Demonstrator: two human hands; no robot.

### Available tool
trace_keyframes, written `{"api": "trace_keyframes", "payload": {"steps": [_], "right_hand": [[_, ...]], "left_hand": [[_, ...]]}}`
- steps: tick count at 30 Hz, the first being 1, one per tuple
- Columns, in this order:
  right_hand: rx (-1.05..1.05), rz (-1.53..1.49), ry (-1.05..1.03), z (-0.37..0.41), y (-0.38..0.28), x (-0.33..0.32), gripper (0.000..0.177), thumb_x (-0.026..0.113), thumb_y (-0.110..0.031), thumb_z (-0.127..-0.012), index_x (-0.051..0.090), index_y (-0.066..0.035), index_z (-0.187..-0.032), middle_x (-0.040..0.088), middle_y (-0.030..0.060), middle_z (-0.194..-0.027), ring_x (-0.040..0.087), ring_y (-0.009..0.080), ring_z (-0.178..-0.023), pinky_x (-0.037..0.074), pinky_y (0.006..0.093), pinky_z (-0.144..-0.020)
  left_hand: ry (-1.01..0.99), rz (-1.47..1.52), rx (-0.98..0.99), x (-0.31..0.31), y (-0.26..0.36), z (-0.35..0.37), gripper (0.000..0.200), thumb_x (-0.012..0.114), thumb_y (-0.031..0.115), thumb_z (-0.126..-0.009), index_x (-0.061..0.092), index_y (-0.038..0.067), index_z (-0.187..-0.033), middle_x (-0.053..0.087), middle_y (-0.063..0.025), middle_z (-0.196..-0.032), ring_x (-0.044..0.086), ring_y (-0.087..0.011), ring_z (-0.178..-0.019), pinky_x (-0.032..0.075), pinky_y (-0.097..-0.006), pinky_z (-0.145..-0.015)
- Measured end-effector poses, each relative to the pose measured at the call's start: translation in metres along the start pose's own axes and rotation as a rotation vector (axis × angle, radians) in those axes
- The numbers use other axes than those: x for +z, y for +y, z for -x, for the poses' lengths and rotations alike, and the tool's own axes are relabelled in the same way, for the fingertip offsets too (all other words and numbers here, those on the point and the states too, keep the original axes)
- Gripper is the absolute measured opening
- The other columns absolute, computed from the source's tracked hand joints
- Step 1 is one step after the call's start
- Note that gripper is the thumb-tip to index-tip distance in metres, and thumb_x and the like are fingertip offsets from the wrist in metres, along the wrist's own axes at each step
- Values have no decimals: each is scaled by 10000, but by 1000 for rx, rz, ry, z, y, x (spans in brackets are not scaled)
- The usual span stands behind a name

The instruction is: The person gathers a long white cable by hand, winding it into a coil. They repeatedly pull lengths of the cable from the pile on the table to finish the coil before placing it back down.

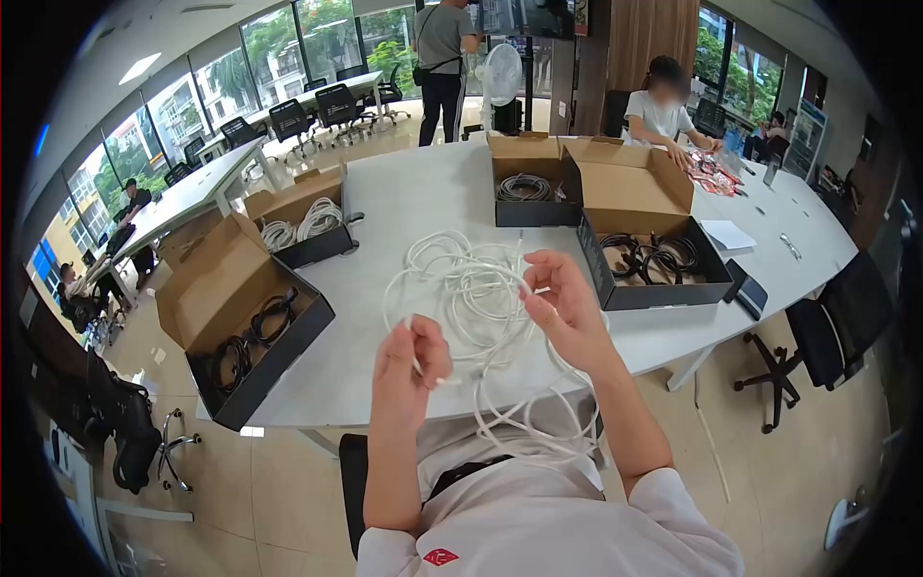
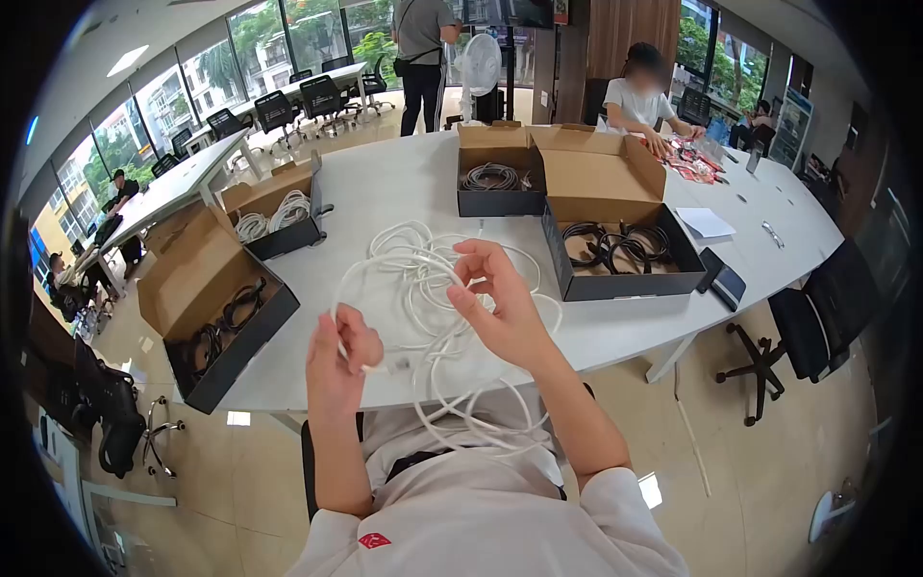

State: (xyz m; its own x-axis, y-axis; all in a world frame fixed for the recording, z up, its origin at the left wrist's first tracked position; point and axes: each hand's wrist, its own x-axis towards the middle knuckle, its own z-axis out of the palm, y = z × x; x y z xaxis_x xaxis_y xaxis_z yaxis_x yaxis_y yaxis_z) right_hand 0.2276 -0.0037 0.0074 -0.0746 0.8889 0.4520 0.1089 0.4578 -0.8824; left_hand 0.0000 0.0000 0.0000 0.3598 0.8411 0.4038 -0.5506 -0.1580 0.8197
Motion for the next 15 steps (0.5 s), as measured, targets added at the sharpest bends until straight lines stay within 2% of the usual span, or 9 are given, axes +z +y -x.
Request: {"api": "trace_keyframes", "payload": {"steps": [2,5,8,11,12,15], "right_hand": [[-127,129,91,7,4,8,549,596,-163,-915,344,-16,-1380,532,122,-1185,526,206,-1077,439,344,-918],[-68,202,-9,32,14,5,486,607,-202,-908,435,-4,-1318,603,126,-1073,587,199,-971,458,334,-878],[47,265,-415,53,0,1,421,621,-241,-895,532,-8,-1234,652,105,-946,620,220,-877,479,335,-800],[50,474,-704,59,-31,1,361,631,-259,-880,603,-20,-1149,667,94,-881,617,257,-838,483,348,-737],[-40,459,-722,60,-29,2,319,652,-244,-852,627,-18,-1076,667,66,-835,603,279,-792,472,373,-691],[-187,455,-784,62,-22,4,260,663,-225,-833,646,-25,-999,655,76,-824,596,297,-740,467,387,-680]], "left_hand": [[66,-6,83,-2,0,-5,426,354,431,-1009,482,66,-831,283,39,-497,271,-106,-513,245,-254,-540],[31,-19,165,-7,-10,-1,418,370,438,-1001,469,79,-810,314,28,-532,292,-115,-556,255,-263,-560],[36,-104,246,-5,-6,-1,400,435,439,-977,461,86,-790,347,17,-571,323,-127,-603,272,-268,-587],[14,-103,409,-16,-15,-6,372,542,416,-940,507,71,-807,455,-8,-595,416,-126,-632,333,-268,-626],[24,-151,396,-15,-14,-5,365,549,407,-938,515,68,-809,474,-12,-610,433,-128,-640,349,-276,-634],[32,-281,337,-10,-12,-3,349,552,383,-943,540,50,-836,515,-19,-643,467,-126,-656,383,-284,-644]]}}
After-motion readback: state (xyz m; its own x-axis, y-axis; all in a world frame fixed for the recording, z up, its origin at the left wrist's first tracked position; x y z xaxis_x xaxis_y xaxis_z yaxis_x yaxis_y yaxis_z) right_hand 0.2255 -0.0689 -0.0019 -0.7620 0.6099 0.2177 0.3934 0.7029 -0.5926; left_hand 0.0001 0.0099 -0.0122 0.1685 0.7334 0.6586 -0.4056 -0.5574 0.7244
